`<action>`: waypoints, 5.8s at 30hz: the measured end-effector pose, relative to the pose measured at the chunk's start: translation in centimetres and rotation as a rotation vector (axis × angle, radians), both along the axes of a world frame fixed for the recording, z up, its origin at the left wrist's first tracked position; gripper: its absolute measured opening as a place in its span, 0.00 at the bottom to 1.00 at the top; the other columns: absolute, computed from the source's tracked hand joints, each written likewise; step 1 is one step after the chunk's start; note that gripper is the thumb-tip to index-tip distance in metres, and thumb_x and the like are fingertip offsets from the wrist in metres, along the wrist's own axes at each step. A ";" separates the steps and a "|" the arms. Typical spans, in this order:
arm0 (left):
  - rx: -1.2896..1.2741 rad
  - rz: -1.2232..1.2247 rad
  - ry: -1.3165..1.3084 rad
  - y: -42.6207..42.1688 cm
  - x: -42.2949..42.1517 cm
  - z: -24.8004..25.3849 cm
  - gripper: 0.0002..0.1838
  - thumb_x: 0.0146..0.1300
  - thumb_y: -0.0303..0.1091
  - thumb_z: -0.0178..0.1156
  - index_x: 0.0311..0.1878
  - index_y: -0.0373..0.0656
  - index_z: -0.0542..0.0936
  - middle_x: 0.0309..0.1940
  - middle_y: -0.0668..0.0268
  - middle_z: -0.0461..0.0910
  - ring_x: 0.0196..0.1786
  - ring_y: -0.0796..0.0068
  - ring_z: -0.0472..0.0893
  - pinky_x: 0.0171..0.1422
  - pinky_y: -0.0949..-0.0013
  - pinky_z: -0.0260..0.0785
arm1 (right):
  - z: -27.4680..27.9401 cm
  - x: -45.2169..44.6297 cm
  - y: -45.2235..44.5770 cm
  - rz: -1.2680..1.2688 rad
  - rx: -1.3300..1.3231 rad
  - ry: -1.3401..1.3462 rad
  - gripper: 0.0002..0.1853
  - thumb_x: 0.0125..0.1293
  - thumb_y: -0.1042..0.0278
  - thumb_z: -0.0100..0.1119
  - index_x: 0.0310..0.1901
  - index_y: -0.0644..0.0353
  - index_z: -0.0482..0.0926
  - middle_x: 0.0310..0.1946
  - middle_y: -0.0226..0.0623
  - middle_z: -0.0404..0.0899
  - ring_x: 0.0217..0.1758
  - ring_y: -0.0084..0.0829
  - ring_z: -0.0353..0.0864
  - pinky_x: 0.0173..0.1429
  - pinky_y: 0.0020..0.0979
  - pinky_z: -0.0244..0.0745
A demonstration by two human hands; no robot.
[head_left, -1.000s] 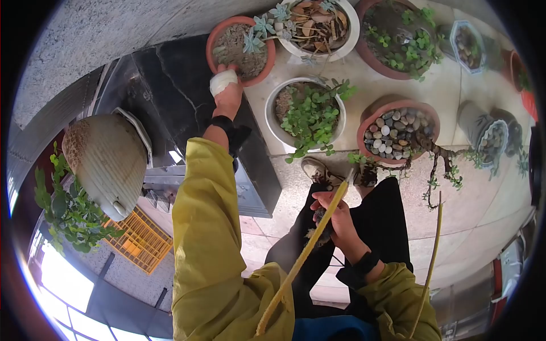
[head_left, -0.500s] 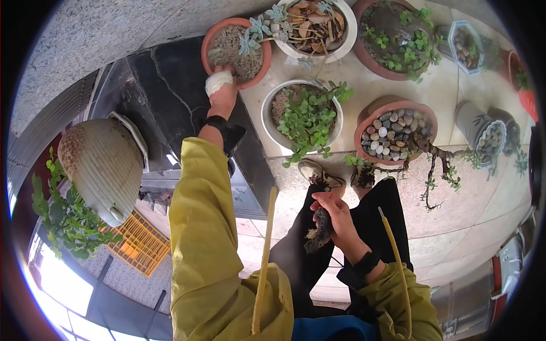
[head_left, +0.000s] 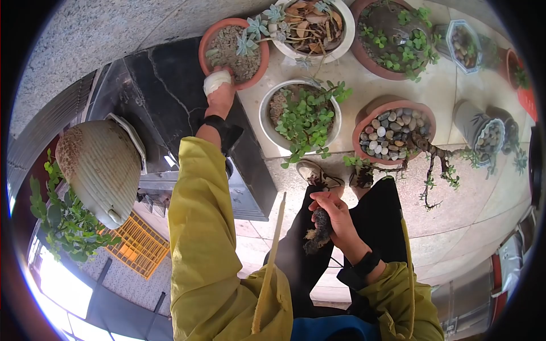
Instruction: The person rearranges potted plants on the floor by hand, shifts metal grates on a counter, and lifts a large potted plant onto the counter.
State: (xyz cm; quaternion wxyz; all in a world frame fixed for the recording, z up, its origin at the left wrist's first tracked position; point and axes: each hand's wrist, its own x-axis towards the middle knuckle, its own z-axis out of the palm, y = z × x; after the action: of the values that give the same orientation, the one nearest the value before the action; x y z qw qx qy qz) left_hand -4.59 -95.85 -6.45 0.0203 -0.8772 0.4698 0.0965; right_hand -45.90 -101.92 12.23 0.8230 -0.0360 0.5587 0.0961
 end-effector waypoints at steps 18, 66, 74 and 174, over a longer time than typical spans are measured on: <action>-0.300 0.920 0.788 -0.3 -1.3 2.5 0.13 0.62 0.34 0.62 0.45 0.37 0.82 0.33 0.64 0.83 0.36 0.72 0.83 0.40 0.68 0.72 | 0.5 0.2 -0.1 0.010 0.019 0.008 0.13 0.67 0.61 0.64 0.45 0.62 0.81 0.31 0.31 0.79 0.31 0.20 0.78 0.37 0.23 0.77; -0.204 0.881 1.143 13.9 -18.6 4.2 0.27 0.57 0.23 0.60 0.63 0.41 0.73 0.50 0.61 0.82 0.53 0.68 0.81 0.59 0.67 0.69 | -11.3 2.2 4.6 0.082 -0.275 0.099 0.14 0.65 0.70 0.59 0.51 0.51 0.72 0.39 0.28 0.75 0.34 0.27 0.79 0.38 0.32 0.81; -0.440 1.083 1.276 22.9 -25.5 0.1 0.30 0.56 0.17 0.60 0.64 0.38 0.72 0.53 0.65 0.82 0.55 0.75 0.79 0.62 0.71 0.68 | -11.5 -0.8 7.8 0.293 -0.176 0.099 0.14 0.64 0.69 0.62 0.50 0.53 0.71 0.38 0.30 0.77 0.35 0.27 0.80 0.36 0.32 0.81; 0.115 0.571 1.203 0.9 -13.1 0.6 0.38 0.50 0.41 0.64 0.69 0.55 0.69 0.47 0.52 0.83 0.51 0.54 0.82 0.56 0.61 0.71 | -2.0 -1.1 3.1 0.113 -0.004 0.199 0.12 0.69 0.66 0.57 0.47 0.65 0.78 0.34 0.39 0.81 0.35 0.30 0.82 0.40 0.30 0.80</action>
State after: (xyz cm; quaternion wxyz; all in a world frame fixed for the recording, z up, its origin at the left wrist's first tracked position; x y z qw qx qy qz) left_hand -17.66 -94.97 -5.81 -0.2248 -0.7579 0.1426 0.5956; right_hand -47.04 -98.86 10.20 0.7568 -0.0591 0.6348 0.1443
